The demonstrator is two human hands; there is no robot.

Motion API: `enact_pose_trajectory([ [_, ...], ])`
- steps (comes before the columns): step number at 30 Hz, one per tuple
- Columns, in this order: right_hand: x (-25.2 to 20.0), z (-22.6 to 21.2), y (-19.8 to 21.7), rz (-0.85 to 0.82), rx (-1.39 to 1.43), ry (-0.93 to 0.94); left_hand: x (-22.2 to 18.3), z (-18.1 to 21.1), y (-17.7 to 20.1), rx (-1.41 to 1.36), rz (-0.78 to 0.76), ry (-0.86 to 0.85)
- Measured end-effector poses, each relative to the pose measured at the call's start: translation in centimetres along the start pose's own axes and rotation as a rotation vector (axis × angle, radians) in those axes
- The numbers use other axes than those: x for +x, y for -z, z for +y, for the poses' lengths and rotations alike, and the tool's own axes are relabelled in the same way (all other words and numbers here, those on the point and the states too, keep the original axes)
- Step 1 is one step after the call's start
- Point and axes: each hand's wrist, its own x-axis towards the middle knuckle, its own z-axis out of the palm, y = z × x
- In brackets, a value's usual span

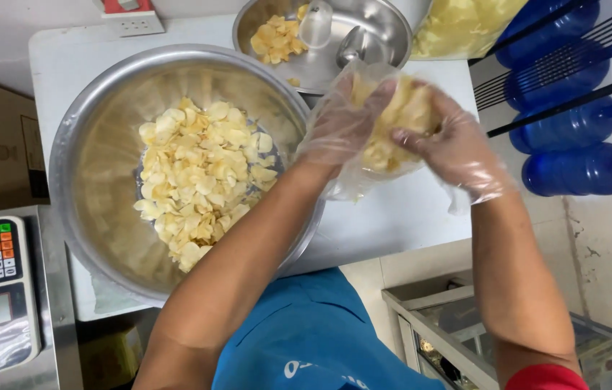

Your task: Transferring chips from a large metal bowl into a plastic bag by hand.

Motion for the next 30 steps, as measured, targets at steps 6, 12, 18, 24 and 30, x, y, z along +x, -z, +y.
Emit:
enact_pose_trajectory([
  [6,3.4,6.5,-0.2,0.19,-0.43,0.234,1.7,-4.4,0.8,0.046,0.022,-0.16],
  [12,1.1,2.0,-1.6,0.172,-0.467,0.513,-2.7,-8.8,9.6,-0.398,0.149,-0.262],
  [18,0.4,2.1,-15.1,-0.193,-0.075,0.732,-2.7,-30.4,20.0,0.032,0.464,-0.161],
  [24,11.1,14.1,-25.9,-0.413,-0.511,0.01,-6.7,-29.3,23.6,0.18,0.278,0.583],
  [30,10.9,14.1,-28.5,-0.369,-0.837,0.078,-1.8,-42.1,22.9,0.535,0.247,0.561],
])
